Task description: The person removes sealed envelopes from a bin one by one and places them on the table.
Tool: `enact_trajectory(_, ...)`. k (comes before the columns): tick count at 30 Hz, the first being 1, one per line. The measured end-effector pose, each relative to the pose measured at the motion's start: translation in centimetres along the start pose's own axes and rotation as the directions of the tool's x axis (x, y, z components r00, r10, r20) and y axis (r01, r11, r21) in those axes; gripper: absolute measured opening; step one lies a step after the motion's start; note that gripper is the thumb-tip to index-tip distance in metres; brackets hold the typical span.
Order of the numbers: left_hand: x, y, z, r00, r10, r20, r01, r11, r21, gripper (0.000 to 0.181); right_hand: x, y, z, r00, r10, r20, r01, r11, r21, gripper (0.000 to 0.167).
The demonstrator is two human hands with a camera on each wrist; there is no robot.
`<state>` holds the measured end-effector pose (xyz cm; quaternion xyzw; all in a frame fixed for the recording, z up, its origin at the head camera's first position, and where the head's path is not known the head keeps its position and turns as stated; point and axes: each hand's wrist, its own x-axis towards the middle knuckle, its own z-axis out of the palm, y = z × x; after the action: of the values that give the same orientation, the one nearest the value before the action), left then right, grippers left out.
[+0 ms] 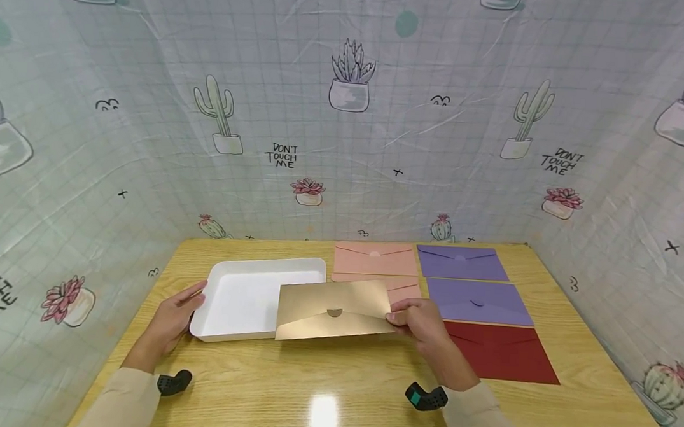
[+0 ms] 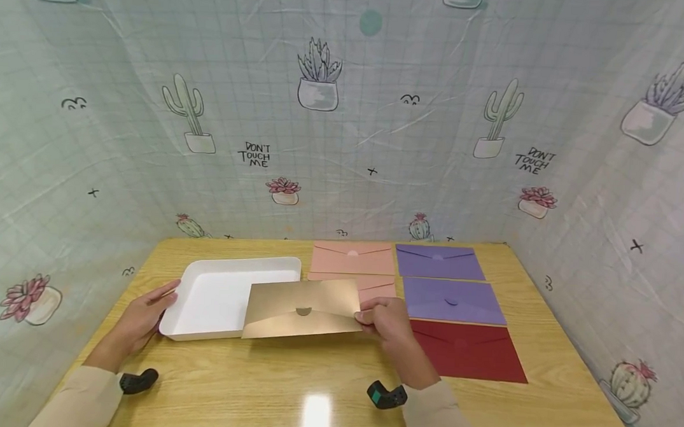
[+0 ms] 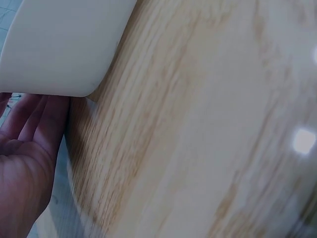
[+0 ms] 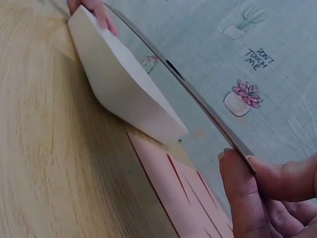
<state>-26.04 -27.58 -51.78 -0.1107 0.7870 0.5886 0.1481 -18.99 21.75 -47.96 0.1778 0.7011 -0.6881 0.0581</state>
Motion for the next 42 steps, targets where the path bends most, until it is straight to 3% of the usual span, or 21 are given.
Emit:
enact_trajectory(12, 0.2, -0.1, -0.1, 1.0, 0.016, 0.003, -0.017, 1.0, 0.011, 0.06, -0.8, 0.1, -2.0, 0.999, 0.011, 0.032, -0.011, 1.0, 0.013, 0.015)
enact_trajectory(20, 0.1, 0.1, -0.2, 1.0, 0.011, 0.0, -0.011, 1.0, 0.016, 0.059, -1.2, 0.2, -3.7, 0.999, 0.02, 0.029, -0.019, 0.999, -0.041, 0.018)
enact_trajectory(42, 0.2, -0.3, -0.1, 1.0, 0.006, 0.004, -0.006, 1.0, 0.024, 0.059, -2.0, 1.3, -8.0, 0.998, 0.034, 0.047, -0.033, 0.999, -0.029, 0.009)
